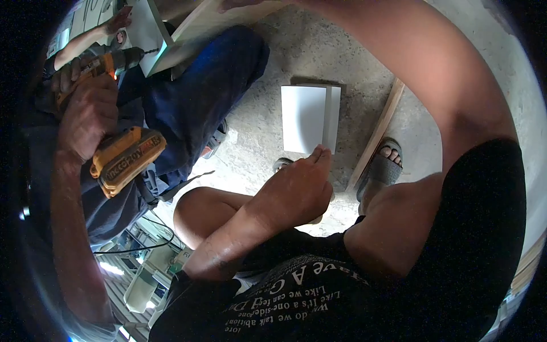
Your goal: Assembling wooden panels into a structure using a power drill and screws while sitting on the floor.
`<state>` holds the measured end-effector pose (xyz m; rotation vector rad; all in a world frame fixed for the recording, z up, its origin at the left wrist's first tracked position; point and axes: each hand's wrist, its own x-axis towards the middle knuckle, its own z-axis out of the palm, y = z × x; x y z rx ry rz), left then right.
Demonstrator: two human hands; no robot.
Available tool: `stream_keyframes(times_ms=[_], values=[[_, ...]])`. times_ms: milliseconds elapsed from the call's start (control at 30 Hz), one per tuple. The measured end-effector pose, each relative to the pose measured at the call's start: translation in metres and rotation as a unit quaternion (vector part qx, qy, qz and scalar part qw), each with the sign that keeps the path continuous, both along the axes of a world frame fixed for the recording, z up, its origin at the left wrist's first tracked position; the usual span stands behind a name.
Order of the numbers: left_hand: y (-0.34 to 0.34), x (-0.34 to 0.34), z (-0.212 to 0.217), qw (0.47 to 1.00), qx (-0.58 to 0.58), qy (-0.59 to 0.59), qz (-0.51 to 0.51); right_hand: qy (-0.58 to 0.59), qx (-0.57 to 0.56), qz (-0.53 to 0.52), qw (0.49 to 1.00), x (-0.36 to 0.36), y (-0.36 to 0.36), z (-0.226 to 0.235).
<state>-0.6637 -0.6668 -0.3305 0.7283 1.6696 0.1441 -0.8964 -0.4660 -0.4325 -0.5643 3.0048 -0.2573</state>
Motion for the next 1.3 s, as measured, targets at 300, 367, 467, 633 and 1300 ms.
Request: stream_keyframes(times_ms=[300,367,467,633,1300], values=[[0.0,-0.003,0.004,1.0,0.009,-0.002,0.016,0.068,-0.032,0.008,0.997,-0.003,0.006,-0.016],[-0.001,-0.004,0.004,1.0,0.005,-0.001,0.015,0.078,-0.037,0.018,0.996,-0.004,0.003,-0.015],[-0.003,-0.004,0.005,1.0,0.003,0.004,0.013,0.021,-0.029,-0.01,0.999,-0.004,-0.001,-0.007],[-0.011,-0.004,0.006,1.0,0.006,0.023,-0.001,0.04,-0.044,-0.009,0.998,-0.004,-0.006,0.008],[-0.005,0.003,-0.004,0.999,0.037,-0.002,0.008,0.024,-0.039,-0.022,0.999,0.001,0.002,-0.007]])
